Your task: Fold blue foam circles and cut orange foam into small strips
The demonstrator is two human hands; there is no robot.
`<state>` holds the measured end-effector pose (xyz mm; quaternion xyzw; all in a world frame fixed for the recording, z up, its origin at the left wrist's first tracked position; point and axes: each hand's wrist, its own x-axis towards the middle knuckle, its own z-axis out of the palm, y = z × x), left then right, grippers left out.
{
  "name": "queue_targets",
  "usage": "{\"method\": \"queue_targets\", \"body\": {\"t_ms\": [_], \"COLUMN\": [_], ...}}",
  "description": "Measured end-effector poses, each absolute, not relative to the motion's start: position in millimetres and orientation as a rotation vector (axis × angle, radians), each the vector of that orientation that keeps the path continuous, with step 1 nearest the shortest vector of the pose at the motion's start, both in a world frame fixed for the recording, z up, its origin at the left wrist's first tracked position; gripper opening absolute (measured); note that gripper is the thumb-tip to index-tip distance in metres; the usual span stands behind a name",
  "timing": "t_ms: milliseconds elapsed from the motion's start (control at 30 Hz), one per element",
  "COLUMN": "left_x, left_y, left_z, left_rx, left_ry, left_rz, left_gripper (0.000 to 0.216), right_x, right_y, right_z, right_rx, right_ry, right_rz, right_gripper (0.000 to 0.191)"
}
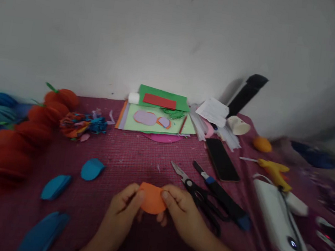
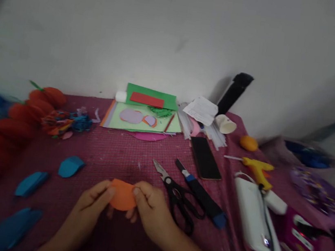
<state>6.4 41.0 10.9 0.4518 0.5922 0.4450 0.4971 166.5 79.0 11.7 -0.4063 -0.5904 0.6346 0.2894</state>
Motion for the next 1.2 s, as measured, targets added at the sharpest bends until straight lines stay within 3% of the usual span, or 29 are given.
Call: {"method": "queue_targets", "body": {"t_ms": [133,367,667,833,1000,1200], "left_x": [14,9,8,8,10,10], "left_y": [42,43,45,48,45,42], "left_z": [11,10,5,13,6,4], "left_rx": [0.993,0.875,0.517,0.488,0.613,0.784], "left_ry": [1.343,1.283,1.104,0.959,1.175,1.282], "left_rz": [1.105,1.167,1.204,1.161,1.186,1.206], "left_gripper": [0.015,0.013,0.023,0.047,0.021,0.011], "right_x": [169,165,162,161,160,161], "right_y": [81,80,83,85,85,83], "right_z": [11,14,16,17,16,13], "right_rx": [-1.096,-1.145,-1.139,-1.176,-1.163,-1.07], "right_ry": [-1.694,-1.59,-1.369,-1.319,-1.34,-1.381], "right_rz": [1.633,1.741,1.818,1.854,1.843,1.827], "right_gripper": [0.035,0.019,0.022,0.021,0.018,0.017]}}
